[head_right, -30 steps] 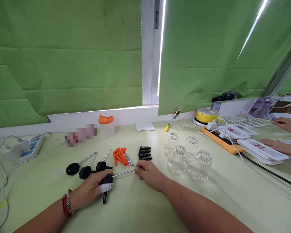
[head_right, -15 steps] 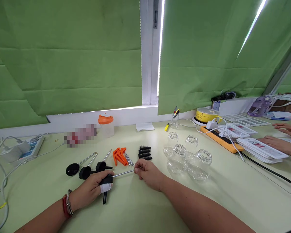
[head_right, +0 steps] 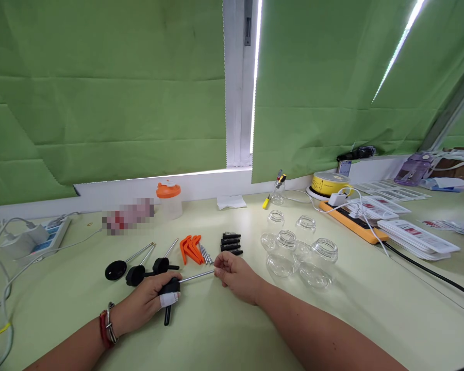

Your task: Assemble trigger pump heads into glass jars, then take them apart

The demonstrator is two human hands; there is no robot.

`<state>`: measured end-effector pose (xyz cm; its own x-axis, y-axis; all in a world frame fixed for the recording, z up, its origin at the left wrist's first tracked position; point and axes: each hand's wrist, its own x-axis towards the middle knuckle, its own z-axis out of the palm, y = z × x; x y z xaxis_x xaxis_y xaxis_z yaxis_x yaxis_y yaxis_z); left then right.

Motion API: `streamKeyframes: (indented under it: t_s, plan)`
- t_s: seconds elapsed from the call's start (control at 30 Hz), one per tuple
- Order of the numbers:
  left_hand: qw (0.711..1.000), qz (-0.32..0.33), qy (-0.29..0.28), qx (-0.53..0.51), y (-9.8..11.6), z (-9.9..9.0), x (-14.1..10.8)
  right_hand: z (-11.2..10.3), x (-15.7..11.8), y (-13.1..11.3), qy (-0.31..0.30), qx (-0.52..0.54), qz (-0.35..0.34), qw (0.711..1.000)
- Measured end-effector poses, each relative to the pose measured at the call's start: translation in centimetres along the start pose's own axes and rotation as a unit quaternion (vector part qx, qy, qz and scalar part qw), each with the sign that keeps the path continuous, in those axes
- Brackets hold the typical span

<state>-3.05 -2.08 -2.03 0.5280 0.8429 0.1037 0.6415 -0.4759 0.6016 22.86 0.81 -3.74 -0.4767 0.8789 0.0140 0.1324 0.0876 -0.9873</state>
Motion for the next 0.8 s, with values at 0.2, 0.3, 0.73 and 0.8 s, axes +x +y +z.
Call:
streamKeyframes:
  t_s: [0.2,0.3,0.73,0.8]
  plan:
    - [1.000,0.002,0.000,0.005,0.08,-0.07,-0.03,-0.07,0.02,-0.02,0.004,-0.042,0.010,0.999]
    - [1.000,-0.003,0.000,0.006,0.15,-0.07,-0.05,-0.11,0.09,0.11,0.013,-0.065,0.015,0.998]
    - [1.000,-0.006,-0.009,0.001,0.23,-0.15,-0.02,0.03,0.06,0.04,-0.003,-0.020,0.000,1.000]
    - [1.000,-0.002,-0.003,-0.001,0.18,-0.13,-0.05,0.02,0.05,-0.03,0.003,-0.037,0.005,0.999]
